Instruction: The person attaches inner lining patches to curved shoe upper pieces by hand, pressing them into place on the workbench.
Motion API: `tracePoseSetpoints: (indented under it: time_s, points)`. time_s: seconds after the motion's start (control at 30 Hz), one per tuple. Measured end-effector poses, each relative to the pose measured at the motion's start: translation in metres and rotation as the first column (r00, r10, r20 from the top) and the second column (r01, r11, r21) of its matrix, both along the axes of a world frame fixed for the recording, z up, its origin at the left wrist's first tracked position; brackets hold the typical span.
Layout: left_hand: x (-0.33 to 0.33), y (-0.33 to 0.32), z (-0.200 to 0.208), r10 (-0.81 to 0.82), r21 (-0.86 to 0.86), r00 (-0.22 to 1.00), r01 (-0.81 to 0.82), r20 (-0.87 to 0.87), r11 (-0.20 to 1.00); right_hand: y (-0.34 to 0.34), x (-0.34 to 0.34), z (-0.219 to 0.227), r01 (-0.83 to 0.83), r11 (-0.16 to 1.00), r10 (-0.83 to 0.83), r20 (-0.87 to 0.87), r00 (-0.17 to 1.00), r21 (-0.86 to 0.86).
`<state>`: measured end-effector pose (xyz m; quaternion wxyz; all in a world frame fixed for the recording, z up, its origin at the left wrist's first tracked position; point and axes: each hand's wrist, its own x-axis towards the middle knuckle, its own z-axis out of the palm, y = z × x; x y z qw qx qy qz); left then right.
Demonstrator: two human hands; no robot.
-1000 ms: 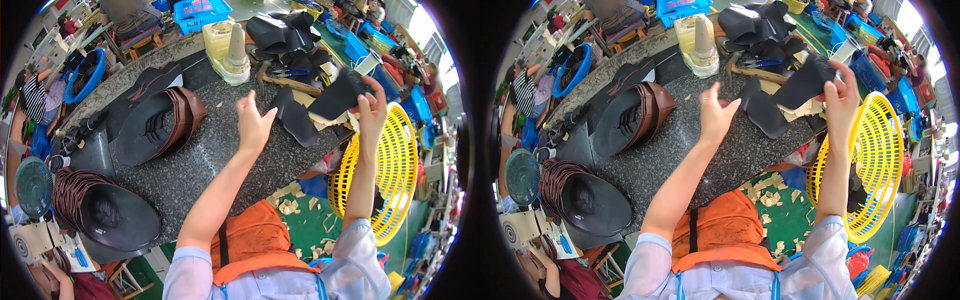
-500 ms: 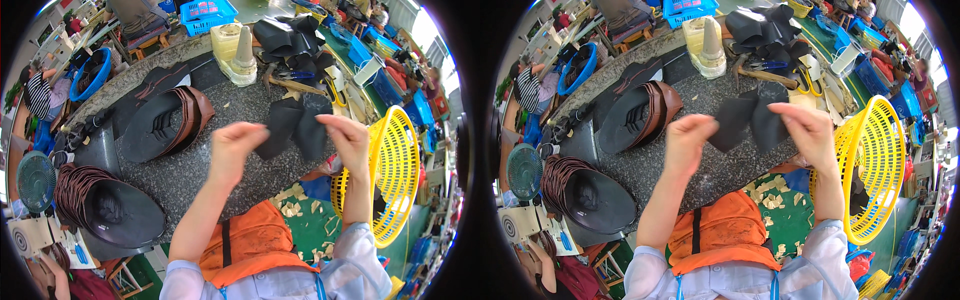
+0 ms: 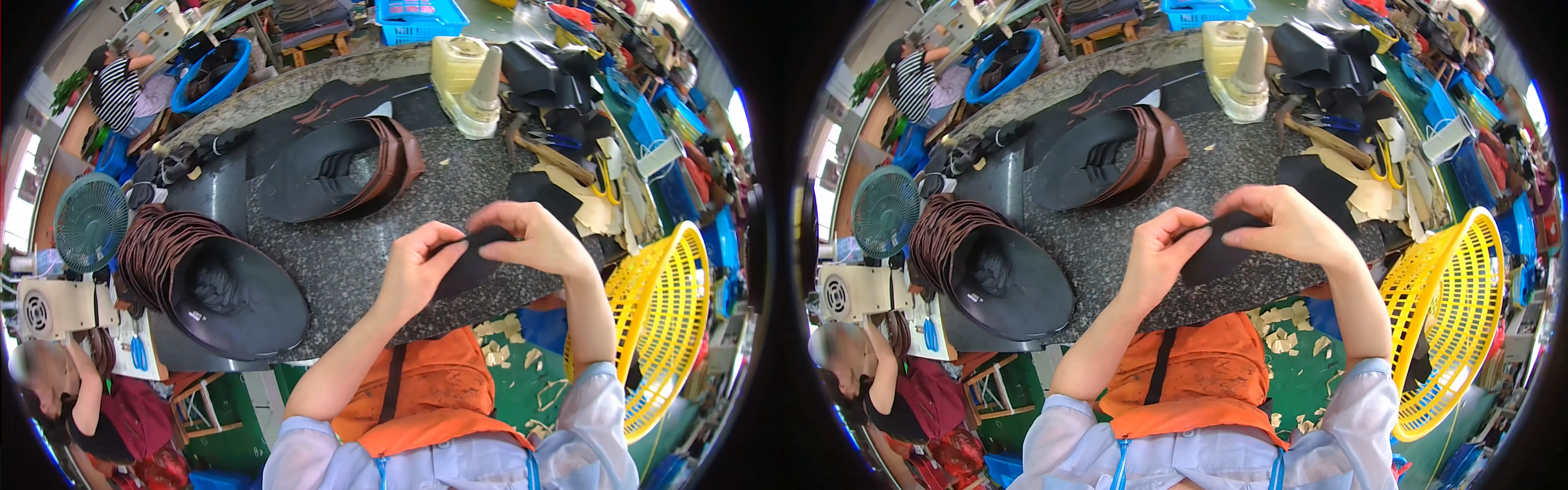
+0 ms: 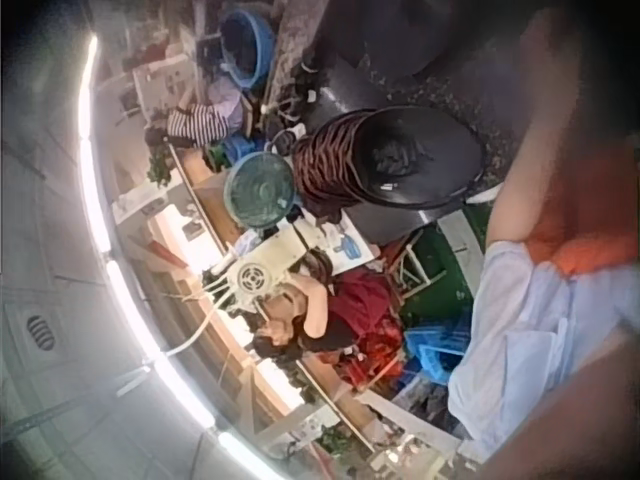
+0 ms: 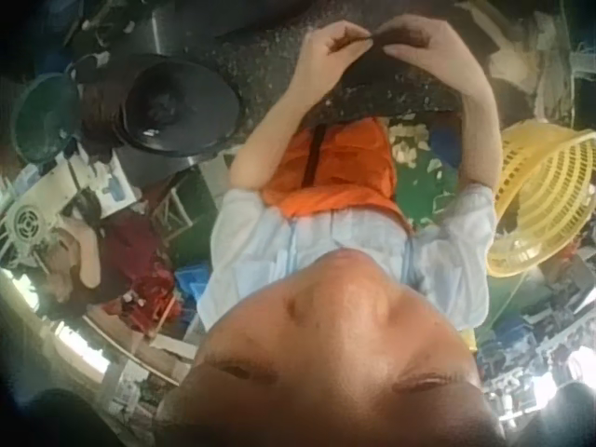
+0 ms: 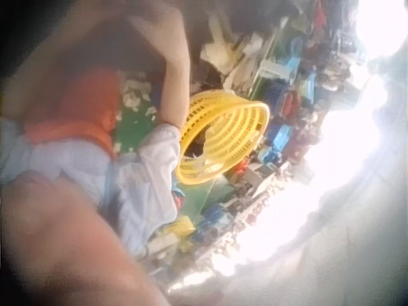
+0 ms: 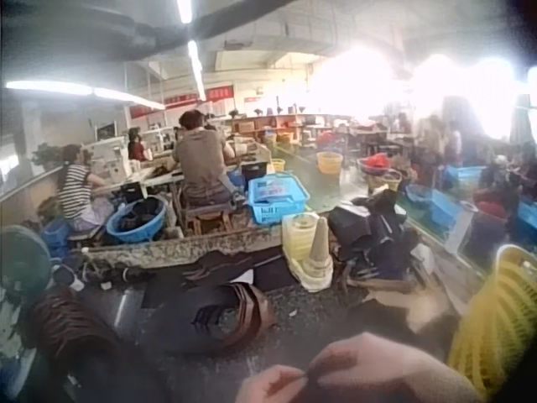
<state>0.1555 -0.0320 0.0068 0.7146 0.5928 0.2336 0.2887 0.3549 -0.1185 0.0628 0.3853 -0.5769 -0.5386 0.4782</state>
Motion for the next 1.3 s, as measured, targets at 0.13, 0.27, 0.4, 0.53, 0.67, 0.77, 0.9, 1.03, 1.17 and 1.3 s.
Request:
tracePoseSetpoints:
  time_s: [0.13, 0.27, 0.4, 0.53, 0.67, 0.77, 0.9, 1.03, 1.17, 1.3]
  points:
    - [-0.006, 0.062, 0.013, 0.661, 0.924, 0.742, -0.323, 0.115, 0.202, -0.011, -0.006, -0.003, 0.315, 0.747, -0.652, 0.554, 0.517, 0.585]
    - [-0.027, 0.133, -0.023, 0.328, 0.438, 0.824, -0.109, -0.463, 0.893, -0.032, -0.047, -0.045, -0.244, 0.925, -0.228, 0.939, 0.257, 0.291]
    - [-0.058, 0.134, -0.031, 0.304, -0.093, 0.942, -0.319, -0.143, 0.943, -0.024, -0.031, -0.028, -0.224, 0.957, 0.0, 0.775, 0.632, 0.183]
    - [-0.074, 0.079, 0.004, 0.711, 0.897, 0.665, -0.141, -0.227, 0.418, -0.002, -0.01, -0.051, -0.247, 0.957, -0.006, 0.866, 0.499, 0.149]
    - [-0.11, 0.056, 0.015, 0.765, 0.882, 0.588, -0.176, -0.262, 0.438, 0.016, -0.013, -0.041, -0.236, 0.965, 0.228, 0.797, 0.559, -0.11]
    - [-0.121, 0.06, 0.004, 0.639, 0.708, 0.647, -0.211, -0.416, 0.674, 0.018, -0.012, -0.047, -0.319, 0.947, 0.217, 0.785, 0.58, -0.026]
    - [-0.106, 0.05, 0.014, 0.721, 0.888, 0.622, -0.085, -0.307, 0.452, 0.028, -0.028, -0.035, 0.315, 0.938, -0.309, 0.062, 0.949, -0.142]
    - [-0.089, 0.039, -0.005, 0.54, 0.562, 0.838, -0.411, -0.076, 0.717, 0.037, -0.058, -0.051, 0.405, 0.899, -0.401, -0.685, 0.608, -0.167]
    - [-0.079, -0.002, -0.01, 0.347, 0.191, 0.93, -0.364, 0.118, 0.912, 0.053, -0.093, -0.057, 0.621, 0.723, -0.627, -0.664, 0.408, -0.301]
    - [-0.062, -0.031, -0.001, 0.331, -0.268, 0.904, -0.26, 0.271, 0.928, 0.062, -0.135, -0.041, 0.737, 0.652, -0.574, -0.519, 0.633, 0.178]
